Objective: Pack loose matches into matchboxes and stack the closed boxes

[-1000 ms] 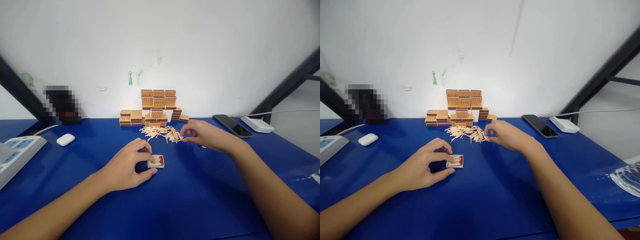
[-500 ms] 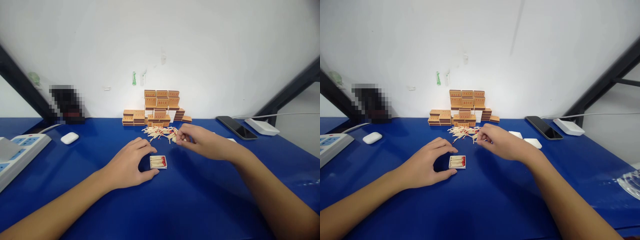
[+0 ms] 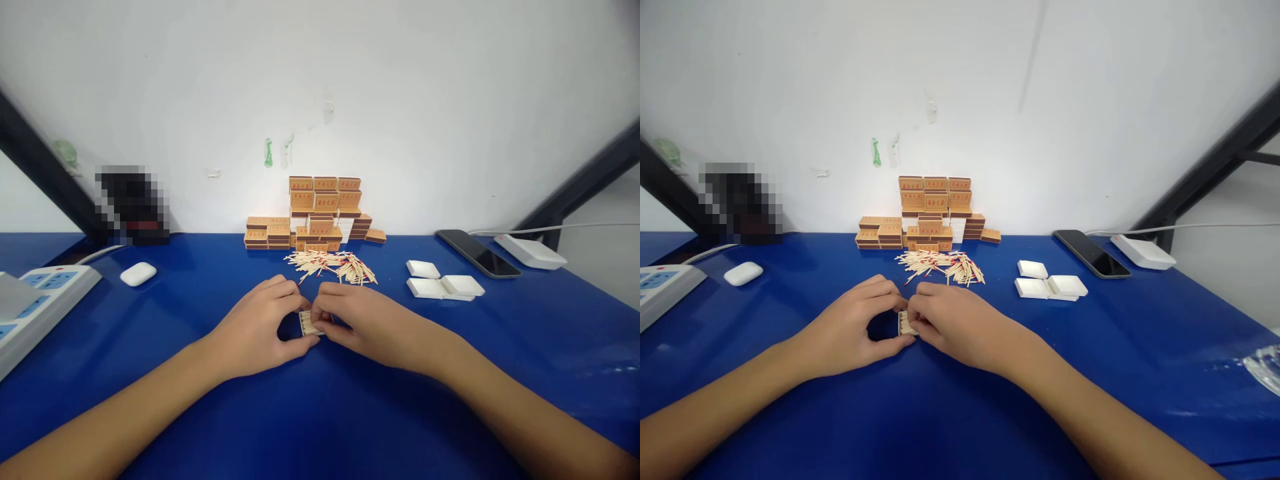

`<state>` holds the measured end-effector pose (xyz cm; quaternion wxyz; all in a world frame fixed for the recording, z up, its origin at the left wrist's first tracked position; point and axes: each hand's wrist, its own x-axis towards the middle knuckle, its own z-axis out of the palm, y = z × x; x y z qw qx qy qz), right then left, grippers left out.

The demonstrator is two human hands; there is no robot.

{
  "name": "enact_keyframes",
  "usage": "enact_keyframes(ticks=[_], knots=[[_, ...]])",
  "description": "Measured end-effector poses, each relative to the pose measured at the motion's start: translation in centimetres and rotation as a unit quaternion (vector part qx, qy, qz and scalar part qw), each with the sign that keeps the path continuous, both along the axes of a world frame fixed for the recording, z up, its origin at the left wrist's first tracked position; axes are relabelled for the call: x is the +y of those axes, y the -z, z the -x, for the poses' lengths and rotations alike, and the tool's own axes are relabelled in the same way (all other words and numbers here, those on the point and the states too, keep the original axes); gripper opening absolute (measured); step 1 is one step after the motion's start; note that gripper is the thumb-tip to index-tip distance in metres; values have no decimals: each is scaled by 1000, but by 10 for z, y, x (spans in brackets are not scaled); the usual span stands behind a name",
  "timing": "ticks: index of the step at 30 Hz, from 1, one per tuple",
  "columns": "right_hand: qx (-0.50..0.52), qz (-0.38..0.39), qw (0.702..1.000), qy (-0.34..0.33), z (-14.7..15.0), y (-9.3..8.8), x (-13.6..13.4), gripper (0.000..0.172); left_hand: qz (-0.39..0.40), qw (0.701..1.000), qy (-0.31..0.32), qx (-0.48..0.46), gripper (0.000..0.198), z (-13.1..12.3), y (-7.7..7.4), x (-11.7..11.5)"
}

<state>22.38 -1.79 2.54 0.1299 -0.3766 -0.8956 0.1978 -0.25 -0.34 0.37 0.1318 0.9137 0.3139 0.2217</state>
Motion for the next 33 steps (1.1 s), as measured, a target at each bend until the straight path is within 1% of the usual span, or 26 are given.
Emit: enact_keyframes(ticks=[2, 4, 6, 8, 9, 11, 13, 15, 18, 23, 25, 27, 30, 33], knots=[[10, -19, 1000, 5, -4, -3, 2, 12, 0, 1000, -1, -1, 22, 0, -1, 0], [25, -48, 998, 26, -13, -10, 6, 13, 2, 1000, -2, -4, 25, 0, -1, -1], [22, -85, 994, 70, -27, -18, 13, 13, 3, 1000, -3, -7, 26, 1, -1, -1], [-5, -121, 983, 137, -47, -24, 24, 13, 0, 1000, -5, -10, 27, 2, 0, -1], [-30, -128, 977, 169, -57, -26, 30, 14, -2, 1000, -5, -10, 27, 3, 1, -1], [-83, -127, 966, 211, -77, -26, 43, 15, -1, 1000, -5, -4, 27, 3, 2, 0], [-109, -106, 959, 241, -91, -22, 53, 16, 2, 1000, -3, 1, 27, 3, 2, 0], [-115, -79, 960, 244, -97, -16, 60, 17, 1, 1000, -1, 5, 27, 3, 1, 1], [-124, -51, 962, 236, -95, -7, 63, 16, -8, 1000, 1, 5, 27, 3, 0, 1], [-183, -41, 944, 270, -91, -3, 62, 33, -13, 1000, -2, 3, 29, 3, -1, 2], [-195, -35, 942, 273, -91, -4, 61, 34, -12, 1000, -4, 6, 28, 3, -1, 2], [-183, -19, 949, 255, -90, -6, 59, 32, -11, 1000, -4, 7, 27, 3, -1, 1], [-132, 19, 968, 210, -89, -11, 56, 28, -10, 1000, -2, 6, 27, 3, -1, 1], [-100, 34, 971, 216, -90, -14, 57, 24, -11, 1000, 0, 3, 27, 3, 0, 1]])
